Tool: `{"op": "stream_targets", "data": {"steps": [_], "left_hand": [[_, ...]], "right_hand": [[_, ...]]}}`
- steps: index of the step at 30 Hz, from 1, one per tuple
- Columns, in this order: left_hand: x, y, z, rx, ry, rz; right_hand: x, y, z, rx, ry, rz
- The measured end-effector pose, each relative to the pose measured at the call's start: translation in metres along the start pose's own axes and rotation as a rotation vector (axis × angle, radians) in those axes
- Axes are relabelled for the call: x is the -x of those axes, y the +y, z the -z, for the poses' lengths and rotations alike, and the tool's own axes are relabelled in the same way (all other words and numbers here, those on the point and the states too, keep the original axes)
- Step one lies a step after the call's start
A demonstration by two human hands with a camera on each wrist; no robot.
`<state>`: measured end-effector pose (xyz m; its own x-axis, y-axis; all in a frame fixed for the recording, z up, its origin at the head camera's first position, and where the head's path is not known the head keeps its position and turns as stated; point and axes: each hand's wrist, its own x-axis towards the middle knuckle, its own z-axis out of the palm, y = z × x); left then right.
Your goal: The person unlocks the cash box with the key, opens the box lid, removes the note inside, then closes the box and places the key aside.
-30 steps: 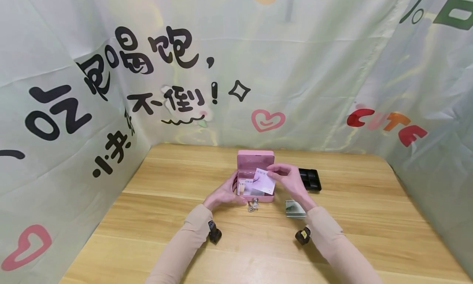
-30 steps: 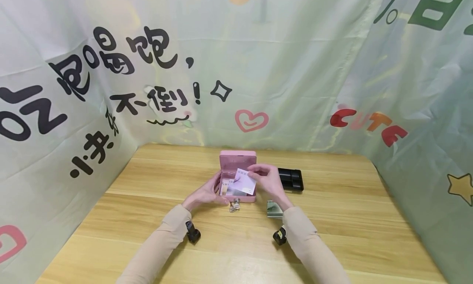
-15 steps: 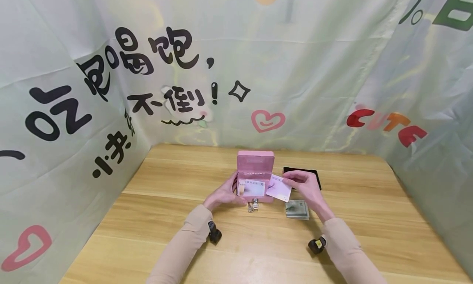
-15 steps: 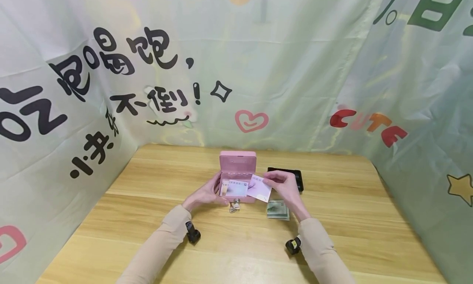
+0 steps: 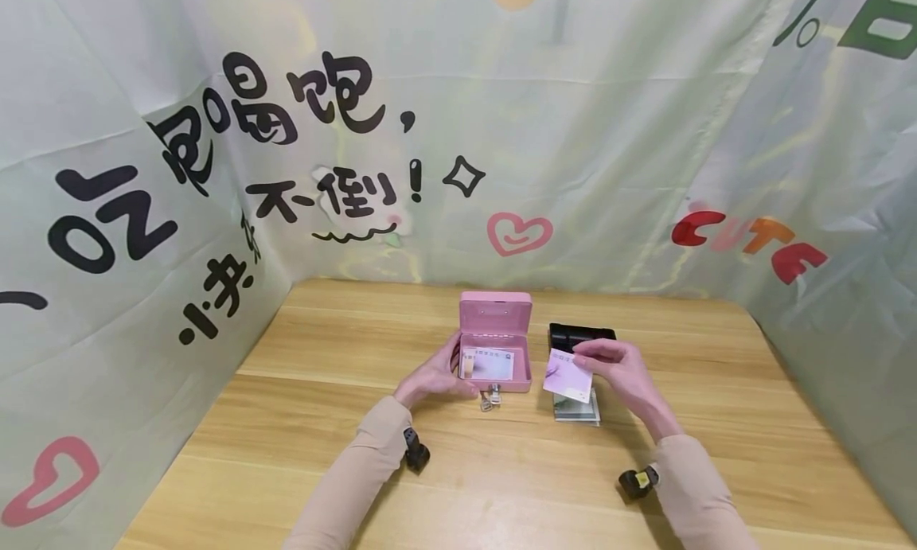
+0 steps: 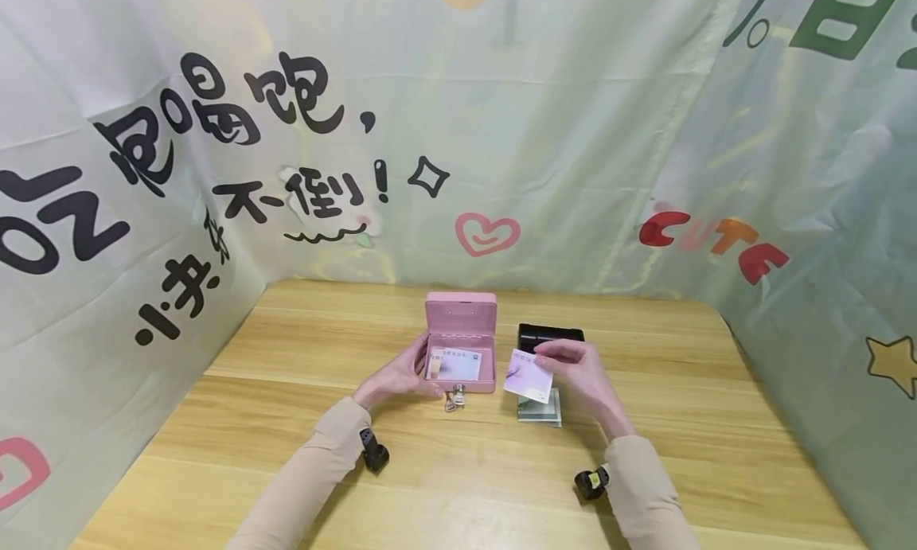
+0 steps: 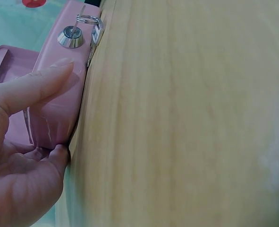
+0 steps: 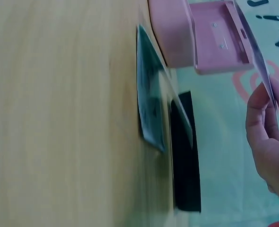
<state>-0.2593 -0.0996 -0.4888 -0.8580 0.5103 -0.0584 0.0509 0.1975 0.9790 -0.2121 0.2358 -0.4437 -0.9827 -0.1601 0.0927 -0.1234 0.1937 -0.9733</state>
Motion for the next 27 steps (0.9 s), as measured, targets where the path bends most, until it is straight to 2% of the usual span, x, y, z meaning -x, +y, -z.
{"op": "stream_targets", "data": {"steps": [8, 16, 19, 23, 27], "left_hand": [[0.000, 0.001, -0.001, -0.009, 0.008, 0.019], [0.000, 0.002, -0.001, -0.007, 0.009, 0.028], [0.001, 0.002, -0.001, -0.005, 0.011, 0.025], [0.001, 0.001, -0.001, -0.013, 0.024, 0.043], [0.001, 0.001, -0.001, -0.018, 0.022, 0.047]], "right_hand": [[0.010, 0.004, 0.022, -0.002, -0.018, -0.039], [0.015, 0.013, 0.042, -0.144, -0.081, -0.059], [0.016, 0.015, 0.049, -0.166, -0.110, -0.072], [0.016, 0.017, 0.058, -0.137, -0.133, -0.108], [0.015, 0.020, 0.067, -0.055, -0.139, -0.150]]}}
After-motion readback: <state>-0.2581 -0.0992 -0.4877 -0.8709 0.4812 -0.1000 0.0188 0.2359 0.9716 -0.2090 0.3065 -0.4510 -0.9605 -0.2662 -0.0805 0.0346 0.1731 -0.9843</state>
